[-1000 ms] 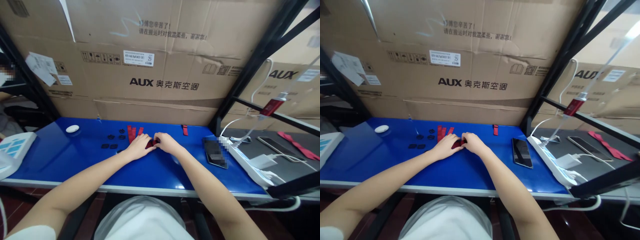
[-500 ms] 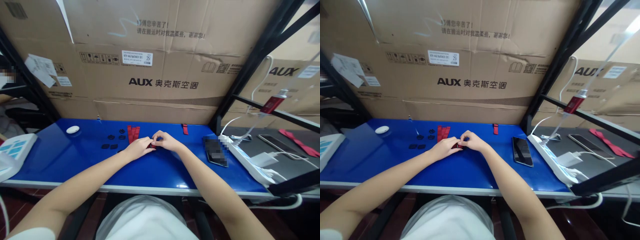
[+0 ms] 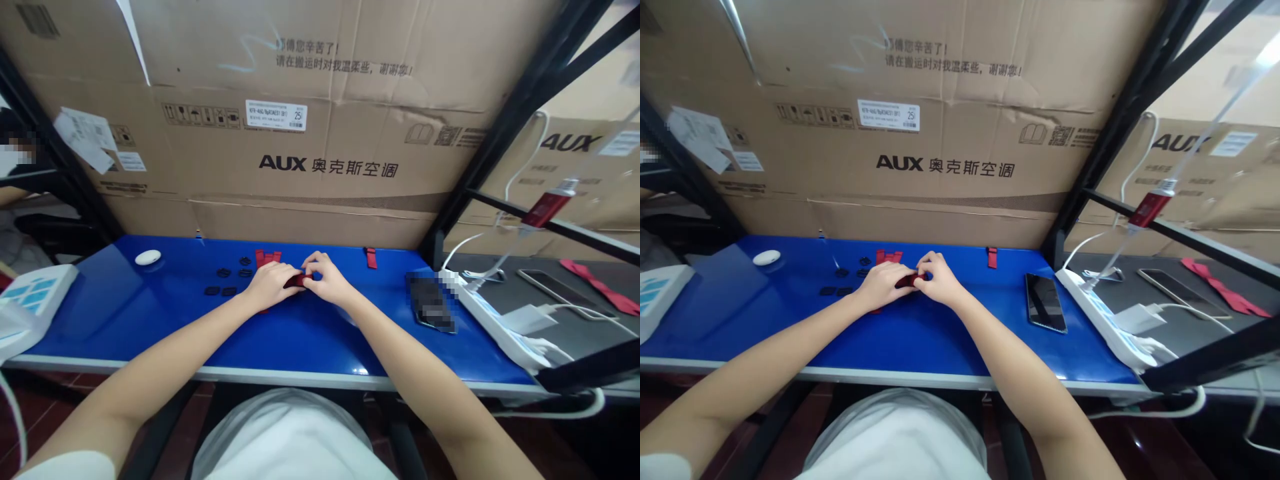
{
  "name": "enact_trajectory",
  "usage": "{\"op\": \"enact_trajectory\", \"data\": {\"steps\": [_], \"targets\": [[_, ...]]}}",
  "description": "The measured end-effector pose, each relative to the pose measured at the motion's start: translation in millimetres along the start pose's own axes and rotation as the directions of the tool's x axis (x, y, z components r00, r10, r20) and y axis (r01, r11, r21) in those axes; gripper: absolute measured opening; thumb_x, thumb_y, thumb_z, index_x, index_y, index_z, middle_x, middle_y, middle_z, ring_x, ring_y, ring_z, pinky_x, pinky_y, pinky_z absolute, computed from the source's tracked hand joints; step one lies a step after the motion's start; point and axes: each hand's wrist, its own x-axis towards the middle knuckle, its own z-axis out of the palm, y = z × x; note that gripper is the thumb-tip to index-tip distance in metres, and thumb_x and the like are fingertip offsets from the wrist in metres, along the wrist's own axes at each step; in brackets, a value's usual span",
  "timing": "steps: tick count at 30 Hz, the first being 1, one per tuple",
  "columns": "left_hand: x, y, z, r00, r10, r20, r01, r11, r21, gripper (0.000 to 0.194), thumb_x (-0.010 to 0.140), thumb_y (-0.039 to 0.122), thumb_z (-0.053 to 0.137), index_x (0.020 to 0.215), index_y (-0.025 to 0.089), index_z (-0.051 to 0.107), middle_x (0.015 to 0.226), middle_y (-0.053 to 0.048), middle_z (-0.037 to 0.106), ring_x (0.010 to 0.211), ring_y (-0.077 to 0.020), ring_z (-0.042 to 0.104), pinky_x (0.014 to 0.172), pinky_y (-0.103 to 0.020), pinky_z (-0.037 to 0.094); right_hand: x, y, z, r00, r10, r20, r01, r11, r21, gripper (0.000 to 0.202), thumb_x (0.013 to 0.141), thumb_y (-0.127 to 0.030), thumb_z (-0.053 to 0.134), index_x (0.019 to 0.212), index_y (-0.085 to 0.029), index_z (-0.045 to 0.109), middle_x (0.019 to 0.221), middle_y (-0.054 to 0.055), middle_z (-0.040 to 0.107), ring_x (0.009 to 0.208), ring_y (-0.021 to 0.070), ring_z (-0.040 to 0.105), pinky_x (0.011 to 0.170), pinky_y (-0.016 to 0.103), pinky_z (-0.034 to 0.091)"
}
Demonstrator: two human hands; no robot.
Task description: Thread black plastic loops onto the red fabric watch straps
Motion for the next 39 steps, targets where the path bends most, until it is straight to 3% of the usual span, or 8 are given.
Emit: {"op": "enact_trajectory", "data": {"steps": [3,6,13,22,26,29,33,39], "targets": [[0,0,-0.5,1.000,0.015,0.012,-0.014,0.999,-0.049,0.033,0.090,0.045,0.057,0.107,0.019,0.065,0.102,-0.009,0.071,0.098,-0.0243,0.064,0.088,-0.037,0.044,2,-2,-6,1.000,0.015,0.024,-0.016,1.000,0.007,0.010,0.078,-0.023,0.066,0.070,-0.018,0.061,0.091,0.005,0.053,0.094,0.0204,0.048,0.092,0.040,0.038],[1,-2,-1.2,0.996,-0.068,0.049,0.075,0.987,-0.140,0.034,0.086,0.047,0.062,0.104,0.018,0.066,0.099,-0.008,0.070,0.095,-0.0248,0.063,0.086,-0.037,0.046,4,-4,-13,0.993,0.046,0.110,-0.073,0.964,0.254,0.016,0.079,-0.029,0.067,0.069,-0.017,0.061,0.085,0.002,0.052,0.081,0.0159,0.050,0.080,0.033,0.042],[1,7,-1.9,0.971,-0.086,0.222,0.207,0.762,-0.614,0.038,0.093,0.043,0.051,0.121,0.018,0.051,0.118,-0.009,0.060,0.109,-0.0208,0.057,0.097,-0.035,0.045,6,-11,-9,0.966,0.216,0.145,-0.252,0.636,0.730,0.026,0.074,-0.042,0.074,0.077,-0.017,0.065,0.070,0.000,0.064,0.065,0.0136,0.058,0.065,0.029,0.046],[0,12,-25.8,0.869,-0.029,0.493,0.458,0.421,-0.783,0.036,0.095,0.051,0.041,0.087,0.017,0.051,0.078,-0.001,0.056,0.064,-0.0118,0.051,0.062,-0.025,0.043,14,-13,-35,0.923,0.367,-0.118,-0.055,0.428,0.902,0.026,0.069,-0.032,0.081,0.074,-0.017,0.061,0.067,-0.002,0.060,0.057,0.0083,0.056,0.056,0.022,0.048],[-8,-1,-35.7,0.784,0.007,0.621,0.527,0.521,-0.671,0.037,0.095,0.051,0.041,0.087,0.017,0.054,0.076,-0.001,0.057,0.058,-0.0105,0.046,0.057,-0.024,0.039,15,-11,-56,0.860,0.500,-0.100,-0.059,0.292,0.955,0.032,0.069,-0.030,0.081,0.072,-0.020,0.051,0.055,-0.008,0.048,0.046,0.0051,0.047,0.043,0.016,0.040],[-8,-6,-30.4,0.838,-0.129,0.531,0.502,0.565,-0.655,0.038,0.097,0.051,0.037,0.090,0.017,0.055,0.074,-0.001,0.056,0.055,-0.0099,0.043,0.054,-0.024,0.036,13,-8,-55,0.843,0.538,0.017,-0.185,0.260,0.948,0.033,0.069,-0.030,0.081,0.072,-0.020,0.050,0.049,-0.009,0.044,0.042,0.0052,0.044,0.038,0.015,0.035],[1,8,-23.9,0.907,-0.149,0.394,0.415,0.474,-0.776,0.041,0.097,0.053,0.032,0.095,0.017,0.053,0.075,0.000,0.053,0.054,-0.0090,0.040,0.051,-0.023,0.033,11,-11,-24,0.846,0.502,0.178,-0.367,0.308,0.878,0.030,0.067,-0.031,0.081,0.069,-0.018,0.054,0.048,-0.006,0.050,0.041,0.0079,0.049,0.039,0.019,0.040],[7,12,-19.5,0.868,-0.304,0.393,0.497,0.525,-0.691,0.034,0.094,0.048,0.037,0.082,0.019,0.048,0.068,0.001,0.049,0.060,-0.0122,0.047,0.056,-0.024,0.039,11,-14,5,0.840,0.502,0.204,-0.423,0.374,0.825,0.020,0.072,-0.028,0.075,0.077,-0.014,0.061,0.062,0.003,0.065,0.052,0.0132,0.062,0.053,0.026,0.054]]}}
